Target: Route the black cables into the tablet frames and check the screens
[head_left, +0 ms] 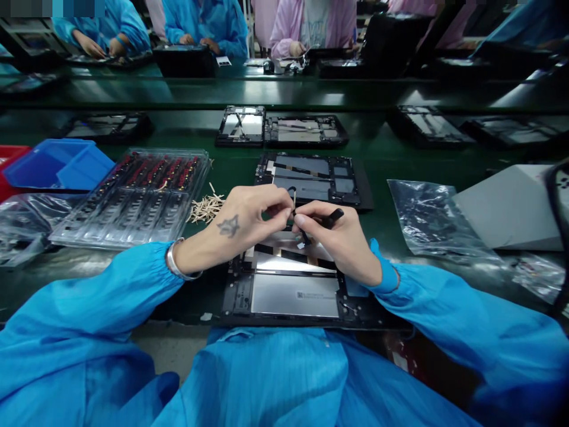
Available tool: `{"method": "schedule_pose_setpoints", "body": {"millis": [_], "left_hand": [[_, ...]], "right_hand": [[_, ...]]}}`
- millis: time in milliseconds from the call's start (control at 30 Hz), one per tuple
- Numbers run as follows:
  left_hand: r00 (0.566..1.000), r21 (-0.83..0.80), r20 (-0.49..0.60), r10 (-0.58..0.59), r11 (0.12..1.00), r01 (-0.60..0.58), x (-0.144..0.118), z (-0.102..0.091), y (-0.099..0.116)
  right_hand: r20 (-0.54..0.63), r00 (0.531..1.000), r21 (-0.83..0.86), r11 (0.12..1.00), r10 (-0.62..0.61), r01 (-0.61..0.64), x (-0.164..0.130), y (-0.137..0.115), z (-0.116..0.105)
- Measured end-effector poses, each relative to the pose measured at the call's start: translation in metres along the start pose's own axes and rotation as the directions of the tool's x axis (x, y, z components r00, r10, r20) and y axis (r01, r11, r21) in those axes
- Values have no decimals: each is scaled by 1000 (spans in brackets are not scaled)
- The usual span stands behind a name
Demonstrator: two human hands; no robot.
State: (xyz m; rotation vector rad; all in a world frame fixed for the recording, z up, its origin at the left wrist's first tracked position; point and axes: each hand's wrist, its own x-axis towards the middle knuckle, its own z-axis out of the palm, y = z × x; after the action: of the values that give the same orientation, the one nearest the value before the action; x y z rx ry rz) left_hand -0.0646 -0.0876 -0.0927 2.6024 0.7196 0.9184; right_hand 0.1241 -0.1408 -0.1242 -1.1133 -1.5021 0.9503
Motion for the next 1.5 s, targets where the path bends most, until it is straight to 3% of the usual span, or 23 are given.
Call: {"method": "schedule_pose_setpoints", "body": {"millis": [67, 133, 233, 300, 367, 467, 567, 633, 667, 700, 767, 833, 867, 933, 1000, 1100, 1233, 1300, 1367, 1433, 1500], "left_hand": [[994, -159, 36, -99, 982, 103, 1, -7, -1], [984, -177, 34, -177, 968, 180, -1, -17, -10], [967, 85, -48, -252, 963, 255, -12, -37, -40], [957, 331, -19, -290, 901, 280, -25, -50, -64], [937, 491, 119, -330, 839, 233, -41, -61, -83], [898, 577, 295, -325, 810, 104, -55, -69, -91], [952, 571, 185, -245, 815, 98, -48, -59, -78], [974, 340, 85, -208, 925, 168, -35, -43, -60], [973, 127, 67, -223, 969, 213, -28, -32, -51], [962, -114, 81, -259, 957, 267, -22, -22, -41], [926, -505, 183, -331, 776, 377, -11, -3, -24], [901, -672, 242, -360, 607, 424, -4, 8, -13], [903, -687, 239, -358, 595, 417, -1, 9, -10], [925, -618, 222, -309, 689, 378, 5, 7, -9], [928, -460, 294, -228, 817, 347, 10, 0, -11], [869, -271, 468, -163, 909, 316, 17, -8, -14], [830, -157, 552, -75, 969, 192, 24, -11, -19], [903, -141, 430, -16, 986, 85, 25, -11, -20], [985, -35, 162, 56, 998, -51, 25, -10, -20], [973, 188, -66, 220, 961, -204, 24, -8, -17], [913, 405, -101, 395, 855, -325, 22, -6, -12]], "right_hand": [[-4, 999, 56, 998, 37, -37, 1, 1, 0], [-20, 996, 108, 990, 92, -90, 3, 2, 0], [-43, 987, 171, 975, 152, -143, 5, 3, 0], [-48, 981, 189, 966, 188, -176, 5, 3, -1], [-41, 972, 191, 957, 230, -219, 5, 3, -2], [-28, 965, 192, 948, 262, -252, 5, 3, -3], [-32, 966, 200, 949, 256, -245, 3, 2, 0], [-46, 973, 199, 957, 226, -213, 1, 3, 3], [-51, 978, 194, 963, 202, -189, -1, 4, 5], [-57, 983, 186, 969, 174, -161, -3, 6, 7], [-53, 991, 163, 980, 126, -116, -5, 9, 9], [-46, 993, 147, 984, 106, -98, -6, 11, 9], [-53, 994, 131, 988, 91, -84, -6, 11, 7], [-80, 996, 67, 997, 29, -23, -2, 7, 3], [-88, 994, -38, 997, -65, 62, 2, 0, -2], [-48, 986, -136, 979, -160, 152, 6, -8, -5], [-55, 980, -119, 975, -193, 185, 6, -10, -6], [-86, 984, -58, 987, -154, 150, 8, -10, -6], [-116, 988, 10, 995, -100, 102, 10, -10, -8], [-135, 988, 46, 996, -73, 80, 11, -10, -9], [-141, 987, 47, 995, -81, 89, 11, -10, -10]]}}
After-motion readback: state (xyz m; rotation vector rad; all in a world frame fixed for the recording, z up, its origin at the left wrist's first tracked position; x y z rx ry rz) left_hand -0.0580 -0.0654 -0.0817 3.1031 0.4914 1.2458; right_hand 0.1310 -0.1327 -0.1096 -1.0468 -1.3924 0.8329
